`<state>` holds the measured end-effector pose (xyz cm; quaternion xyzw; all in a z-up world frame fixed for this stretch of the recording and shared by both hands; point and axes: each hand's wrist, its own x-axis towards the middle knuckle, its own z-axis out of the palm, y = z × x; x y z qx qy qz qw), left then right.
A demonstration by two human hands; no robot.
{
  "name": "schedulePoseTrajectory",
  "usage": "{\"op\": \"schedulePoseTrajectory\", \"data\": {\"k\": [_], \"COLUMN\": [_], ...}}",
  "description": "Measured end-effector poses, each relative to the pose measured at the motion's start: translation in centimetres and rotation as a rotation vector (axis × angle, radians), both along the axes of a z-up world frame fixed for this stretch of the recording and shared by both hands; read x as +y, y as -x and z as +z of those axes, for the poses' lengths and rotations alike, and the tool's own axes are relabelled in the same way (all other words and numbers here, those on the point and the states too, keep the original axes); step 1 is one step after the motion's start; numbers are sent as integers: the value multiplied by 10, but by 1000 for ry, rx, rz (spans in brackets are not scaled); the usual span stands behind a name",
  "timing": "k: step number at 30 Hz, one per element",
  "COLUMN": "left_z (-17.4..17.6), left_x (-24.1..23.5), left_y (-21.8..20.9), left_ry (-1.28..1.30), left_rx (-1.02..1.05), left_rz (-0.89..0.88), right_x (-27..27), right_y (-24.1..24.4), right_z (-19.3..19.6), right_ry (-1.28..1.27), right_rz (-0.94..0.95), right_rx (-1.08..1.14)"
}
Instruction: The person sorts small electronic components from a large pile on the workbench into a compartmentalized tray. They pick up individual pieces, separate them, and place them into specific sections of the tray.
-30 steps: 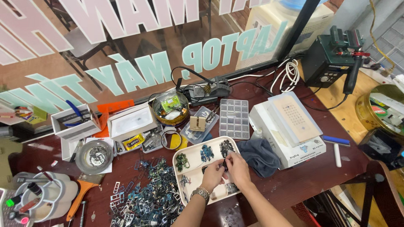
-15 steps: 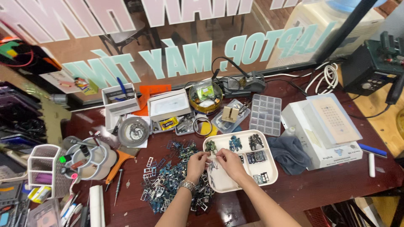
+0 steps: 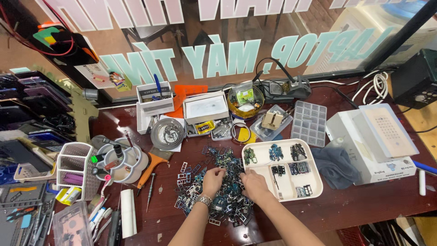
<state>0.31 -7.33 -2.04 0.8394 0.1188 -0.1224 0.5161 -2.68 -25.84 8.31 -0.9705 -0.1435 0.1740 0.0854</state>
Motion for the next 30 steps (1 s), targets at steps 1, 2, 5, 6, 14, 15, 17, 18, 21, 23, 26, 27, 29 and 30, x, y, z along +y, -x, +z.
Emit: {"op": "schedulePoseTrajectory", "data": {"k": [1,2,5,6,14,15,17,18,21,23,26,27,29,30], "left_z": [0,0,4,4,1,-1,-7,-10,-17,-17,-3,6,29,42], "left_x": [1,1,2,2,-2,-3,-4,-5,-10,-11,-18,-20,-29,-33], "left_y": [0,0,-1,-2,2,2,1,0,1,4,13,16,28,36], "left_ry": [40,80,168,192,390,373,350,339,335,249,124,83,-87,-172], "left_rx": [29,59,138,162,236,236,221,212,183,154,-20,-101,-102,-104], "left_rz": [-4,-12,-37,-47,-188,-205,-227,-237,-233,-255,-358,-403,-482,-521], "right_x": [2,3,2,0,-11,-12,-12,-12,-15,-17,-24,-28,-35,-40], "right_y": [1,2,4,4,-12,-12,-12,-13,-10,-8,-6,-5,-4,-3], "right_z": [-2,-4,-13,-18,-58,-60,-59,-56,-48,-45,-48,-50,-55,-56], "right_ry": [-2,-4,-61,-89,-529,-577,-677,-727,-635,-581,-660,-715,-794,-834], "right_rz": [-9,-21,-109,-147,-465,-466,-558,-603,-609,-554,-628,-679,-696,-704], "right_rx": [-11,-21,14,35,115,114,238,300,222,72,52,77,125,147]}}
